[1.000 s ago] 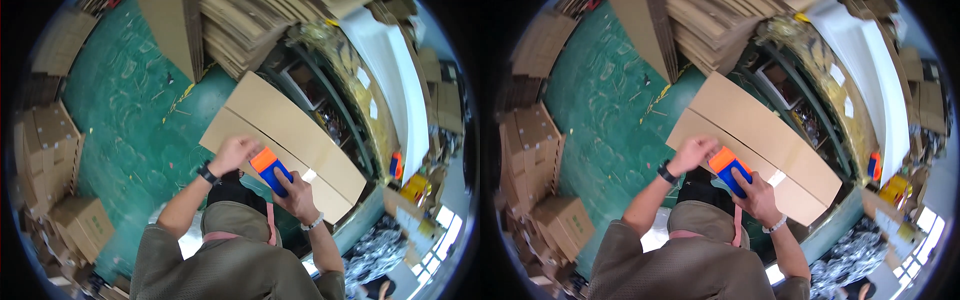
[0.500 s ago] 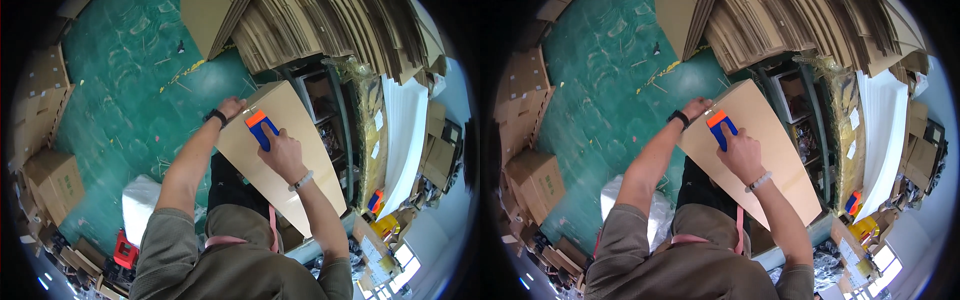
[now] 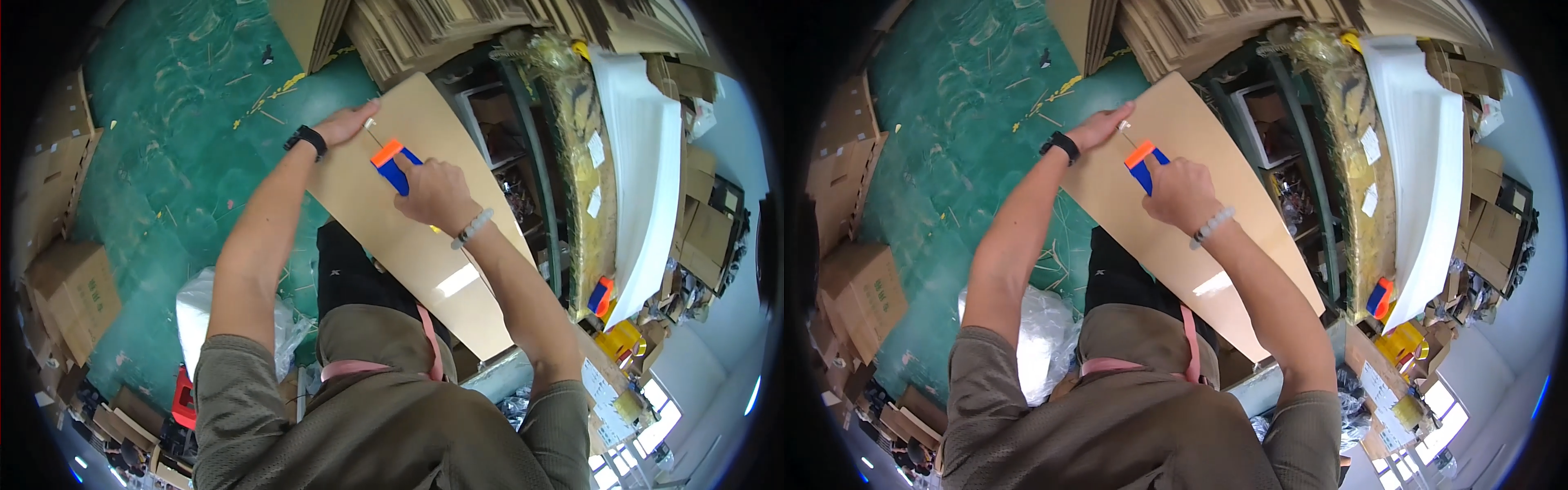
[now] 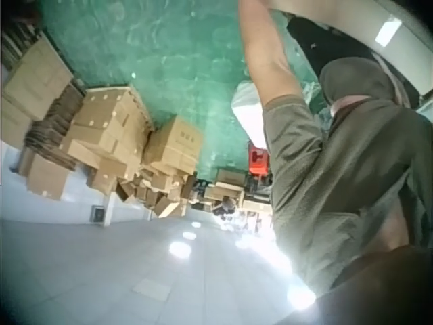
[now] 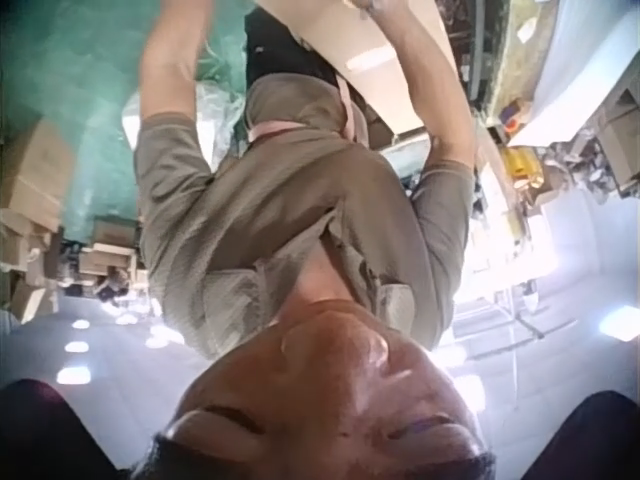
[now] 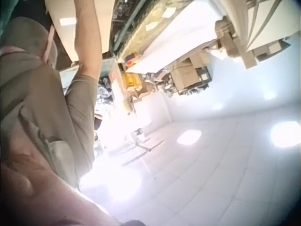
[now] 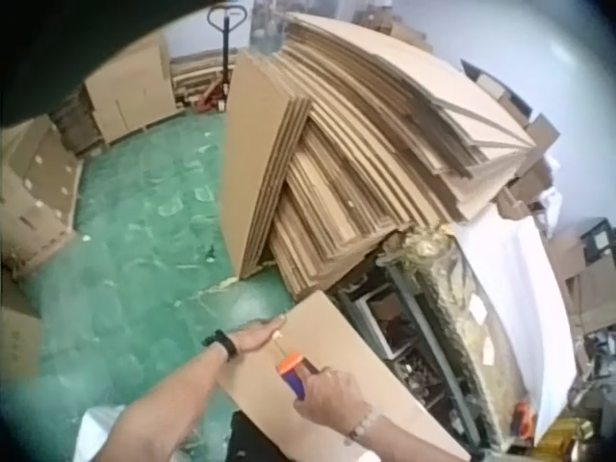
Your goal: Cleaning and inspecting bicycle seats in a factory setting.
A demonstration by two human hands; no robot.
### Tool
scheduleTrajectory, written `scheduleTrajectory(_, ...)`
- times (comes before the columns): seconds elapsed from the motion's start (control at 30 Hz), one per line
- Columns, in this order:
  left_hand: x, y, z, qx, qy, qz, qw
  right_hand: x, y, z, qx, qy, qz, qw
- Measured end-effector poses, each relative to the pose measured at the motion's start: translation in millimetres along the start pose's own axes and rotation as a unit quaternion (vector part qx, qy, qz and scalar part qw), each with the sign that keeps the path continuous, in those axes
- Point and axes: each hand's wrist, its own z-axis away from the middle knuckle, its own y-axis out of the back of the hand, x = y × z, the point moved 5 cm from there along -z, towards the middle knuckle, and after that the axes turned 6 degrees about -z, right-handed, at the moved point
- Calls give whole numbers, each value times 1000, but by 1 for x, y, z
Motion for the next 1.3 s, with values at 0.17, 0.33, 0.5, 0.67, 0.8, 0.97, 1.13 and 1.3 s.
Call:
scheduleTrajectory(0.17,2,5,15,279,-68,-223,932,55,-40,128,-83,-62,-11,995)
scheduleTrajectory(0.33,84,-128,108,473,-299,-171,811,160,-115,305,-103,-131,-10,986)
scheduleTrajectory(0.5,123,-377,158,282,-426,-205,835,237,-165,448,-111,-147,-6,983)
scheduleTrajectory(0.67,113,-549,137,116,-433,-372,813,257,-188,454,-74,-170,-54,981)
scheduleTrajectory(0.8,116,-565,131,84,-379,-448,805,283,-216,521,-34,-199,-76,976)
scheduleTrajectory(0.97,116,-566,134,105,-376,-479,786,369,-294,651,-141,-305,-50,940)
scheduleTrajectory(1.13,120,-598,129,109,-412,-498,755,390,-458,521,-87,-282,-60,954)
scheduleTrajectory(1.3,108,-571,132,138,-388,-532,740,381,-409,487,-73,-292,-145,942)
